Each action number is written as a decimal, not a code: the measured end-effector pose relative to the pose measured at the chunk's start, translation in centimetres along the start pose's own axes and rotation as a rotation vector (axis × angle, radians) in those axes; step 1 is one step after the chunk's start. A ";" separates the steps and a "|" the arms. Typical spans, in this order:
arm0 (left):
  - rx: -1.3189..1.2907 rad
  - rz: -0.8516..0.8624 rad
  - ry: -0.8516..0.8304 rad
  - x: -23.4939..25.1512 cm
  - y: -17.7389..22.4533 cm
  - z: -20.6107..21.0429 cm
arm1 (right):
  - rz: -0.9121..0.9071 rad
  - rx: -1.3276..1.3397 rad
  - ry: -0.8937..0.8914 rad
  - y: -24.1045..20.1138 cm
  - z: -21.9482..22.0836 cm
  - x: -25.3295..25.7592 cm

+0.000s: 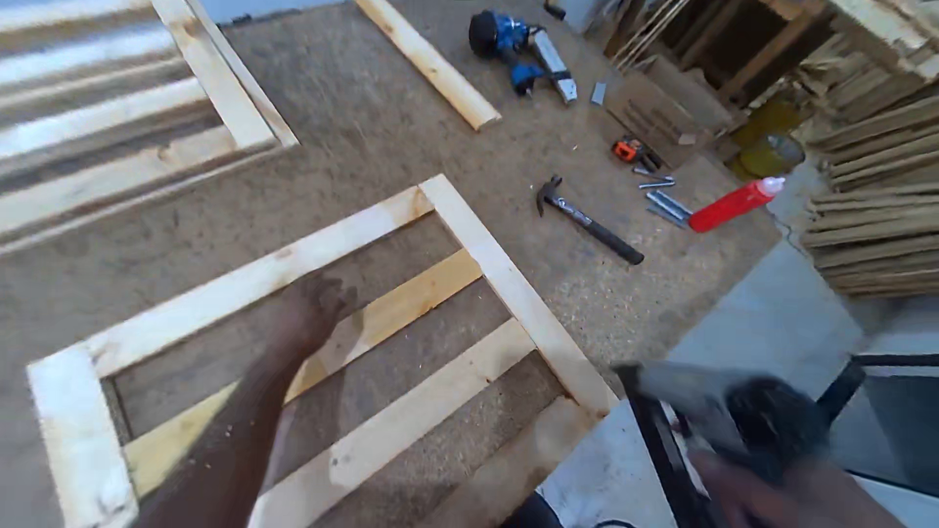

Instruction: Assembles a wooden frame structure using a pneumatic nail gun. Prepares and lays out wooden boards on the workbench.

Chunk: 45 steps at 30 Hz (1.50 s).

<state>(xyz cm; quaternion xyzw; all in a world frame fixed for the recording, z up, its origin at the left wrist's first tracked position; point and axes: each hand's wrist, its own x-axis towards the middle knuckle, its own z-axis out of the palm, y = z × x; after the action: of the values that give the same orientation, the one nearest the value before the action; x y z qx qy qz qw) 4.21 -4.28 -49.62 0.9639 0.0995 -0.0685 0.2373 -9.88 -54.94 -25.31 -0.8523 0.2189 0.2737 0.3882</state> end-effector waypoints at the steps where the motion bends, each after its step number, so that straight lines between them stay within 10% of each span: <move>1: -0.015 -0.022 0.009 -2.1 -0.1 2.4 | -0.079 0.000 -0.052 -1.7 -0.3 3.2; 9: 0.086 -0.201 0.223 -18.8 1.1 13.9 | -0.160 -0.045 -0.369 -14.8 6.9 25.9; 13: 0.212 -0.211 0.274 -18.9 1.1 15.1 | -0.059 -0.076 -0.423 -16.2 9.7 31.4; 45: 0.162 -0.242 0.266 -18.8 1.1 15.0 | -0.023 -0.157 -0.370 -13.5 11.8 30.8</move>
<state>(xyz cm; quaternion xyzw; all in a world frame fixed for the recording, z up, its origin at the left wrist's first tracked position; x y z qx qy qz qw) -15.10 -15.31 -58.95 0.9615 0.2391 0.0237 0.1336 17.75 -42.50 -44.08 -0.8176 0.1123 0.4373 0.3573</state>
